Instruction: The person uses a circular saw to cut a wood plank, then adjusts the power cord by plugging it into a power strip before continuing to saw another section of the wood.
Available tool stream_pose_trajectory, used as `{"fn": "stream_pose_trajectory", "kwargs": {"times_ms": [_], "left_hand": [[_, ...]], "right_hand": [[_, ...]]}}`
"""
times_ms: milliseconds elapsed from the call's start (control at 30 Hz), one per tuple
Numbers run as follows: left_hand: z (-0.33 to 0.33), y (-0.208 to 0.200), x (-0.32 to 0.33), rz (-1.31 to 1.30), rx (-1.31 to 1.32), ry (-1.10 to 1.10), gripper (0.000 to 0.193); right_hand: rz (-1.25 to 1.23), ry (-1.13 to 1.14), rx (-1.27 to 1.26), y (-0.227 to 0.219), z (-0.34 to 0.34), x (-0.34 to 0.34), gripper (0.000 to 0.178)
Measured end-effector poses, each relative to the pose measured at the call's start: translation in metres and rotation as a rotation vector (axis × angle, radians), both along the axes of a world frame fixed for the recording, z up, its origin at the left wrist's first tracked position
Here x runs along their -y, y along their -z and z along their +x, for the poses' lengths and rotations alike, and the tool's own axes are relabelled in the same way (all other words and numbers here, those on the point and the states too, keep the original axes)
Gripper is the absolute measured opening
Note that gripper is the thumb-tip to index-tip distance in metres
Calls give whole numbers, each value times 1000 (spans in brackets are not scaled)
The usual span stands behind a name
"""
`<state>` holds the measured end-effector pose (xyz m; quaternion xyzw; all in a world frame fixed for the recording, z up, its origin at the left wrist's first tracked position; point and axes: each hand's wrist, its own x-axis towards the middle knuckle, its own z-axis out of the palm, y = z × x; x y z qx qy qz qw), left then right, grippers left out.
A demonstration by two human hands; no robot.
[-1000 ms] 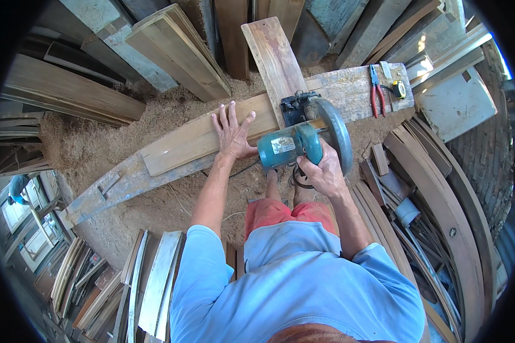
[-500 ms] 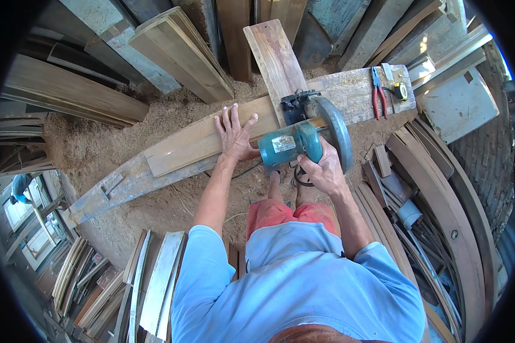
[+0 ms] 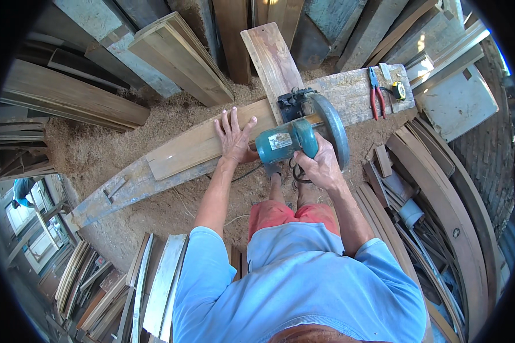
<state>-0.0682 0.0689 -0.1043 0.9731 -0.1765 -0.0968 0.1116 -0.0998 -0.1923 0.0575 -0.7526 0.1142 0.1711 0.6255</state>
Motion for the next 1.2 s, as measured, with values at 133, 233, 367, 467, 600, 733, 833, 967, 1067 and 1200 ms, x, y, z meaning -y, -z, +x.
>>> {"fn": "stream_pose_trajectory", "kwargs": {"times_ms": [133, 233, 367, 467, 600, 733, 833, 967, 1067, 1200], "left_hand": [[1, -4, 2, -6, -2, -2, 108], [1, -2, 2, 27, -9, -2, 108], [4, -23, 9, -14, -91, -34, 108], [3, -22, 7, -22, -94, -34, 117], [4, -20, 6, 18, -99, -13, 121], [3, -17, 7, 17, -81, -2, 122], [3, -15, 6, -4, -47, 5, 123], [2, -13, 6, 6, -68, 8, 123], [3, -14, 7, 26, -86, 6, 124], [1, -12, 5, 18, -67, 17, 125]], "right_hand": [[-4, 1, -4, 0, 2, 0, 30], [-36, -4, 0, -2, 1, 1, 30], [-121, 32, 4, -14, -13, 13, 31], [-108, 70, -36, -36, -33, 31, 32], [-123, 111, -113, -50, -64, 63, 34], [-63, 268, -201, -42, -90, 84, 33], [-79, 303, -196, -32, -96, 94, 32], [-92, 301, -186, -20, -98, 101, 31], [-97, 259, -112, -16, -94, 100, 31], [-19, 243, -160, -24, -84, 94, 32]]}}
